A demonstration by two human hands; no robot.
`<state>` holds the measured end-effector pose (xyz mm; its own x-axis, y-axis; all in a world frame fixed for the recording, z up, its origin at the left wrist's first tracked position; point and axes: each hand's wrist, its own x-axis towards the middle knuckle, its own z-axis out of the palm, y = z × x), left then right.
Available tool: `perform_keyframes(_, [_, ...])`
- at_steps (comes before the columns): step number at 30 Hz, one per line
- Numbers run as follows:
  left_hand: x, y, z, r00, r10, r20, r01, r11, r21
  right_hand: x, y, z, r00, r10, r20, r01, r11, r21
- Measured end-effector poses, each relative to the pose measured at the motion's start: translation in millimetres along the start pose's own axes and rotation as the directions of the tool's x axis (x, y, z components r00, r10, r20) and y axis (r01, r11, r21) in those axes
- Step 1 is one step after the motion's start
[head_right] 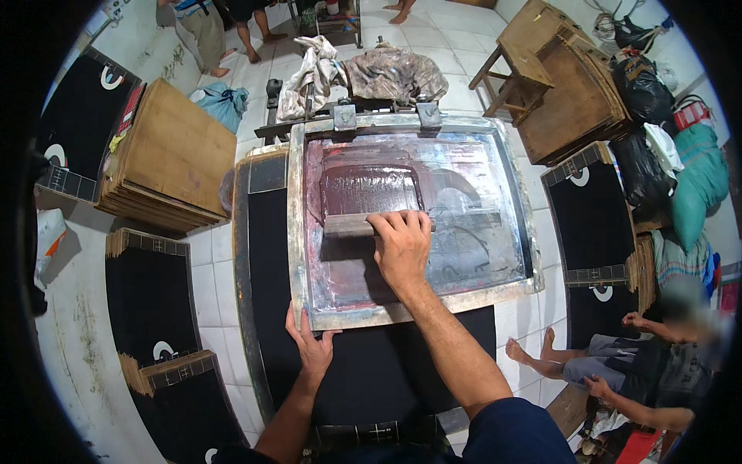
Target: The person performs screen printing on black skateboard decks. They place a screen frame over a deck, use a squeegee to pull ink across the mesh, and lift the frame to reveal a white crescent graphic. The process is repeated on multiple decks.
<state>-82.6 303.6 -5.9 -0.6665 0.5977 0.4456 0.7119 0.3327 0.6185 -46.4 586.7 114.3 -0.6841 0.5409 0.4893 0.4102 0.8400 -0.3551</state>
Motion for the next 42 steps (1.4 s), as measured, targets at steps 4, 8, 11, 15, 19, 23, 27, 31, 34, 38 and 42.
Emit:
perform_keyframes(4, [13, 11, -10, 0.999, 0.044, -0.016, -0.045, 0.999, -0.019, -32, -27, -32, 0.981, -0.015, -0.194, 0.009, 0.999, -0.034])
perform_keyframes(8, [58, 53, -43, 0.963, 0.111, -0.244, -0.16, 0.969, -0.19, -54, -66, -85, 0.945, 0.0, -0.327, -0.001, 1.0, -0.004])
perform_keyframes(11, [116, 97, -74, 0.95, 0.013, -0.313, -0.135, 0.918, -0.373, -12, -74, -121, 0.9, -0.101, -0.425, 0.095, 0.995, -0.034])
perform_keyframes(15, [158, 89, -116, 0.952, -0.233, -0.199, 0.034, 0.727, -0.686, 78, -82, -164, 0.883, -0.136, -0.45, 0.092, 0.989, -0.119])
perform_keyframes(19, [78, -55, -136, 0.893, -0.407, -0.189, 0.232, 0.78, -0.581, 141, -99, -198, 0.881, -0.131, -0.454, 0.086, 0.989, -0.118])
perform_keyframes(23, [-126, -200, -163, 0.547, -0.837, 0.021, 0.821, 0.541, 0.184, 180, -101, -213, 0.9, -0.064, -0.43, 0.002, 0.99, -0.142])
perform_keyframes(27, [-330, -200, -185, 0.215, -0.934, 0.284, 0.756, 0.343, 0.558, 214, -98, -220, 0.896, -0.013, -0.444, -0.04, 0.993, -0.108])
perform_keyframes(31, [-417, -153, -183, 0.203, -0.971, 0.128, 0.904, 0.236, 0.358, 244, -98, -230, 0.914, 0.052, -0.403, -0.085, 0.994, -0.065])
perform_keyframes(34, [-436, -139, -176, 0.261, -0.965, 0.027, 0.947, 0.261, 0.186, 258, -98, -235, 0.917, 0.111, -0.382, -0.127, 0.992, -0.017])
perform_keyframes(38, [-455, -143, -178, 0.33, -0.942, -0.063, 0.944, 0.328, 0.039, 265, -95, -237, 0.919, 0.106, -0.38, -0.139, 0.988, -0.06])
perform_keyframes(42, [-459, -145, -195, 0.3, -0.954, -0.008, 0.898, 0.279, 0.339, 269, -93, -239, 0.923, 0.087, -0.374, -0.137, 0.984, -0.111])
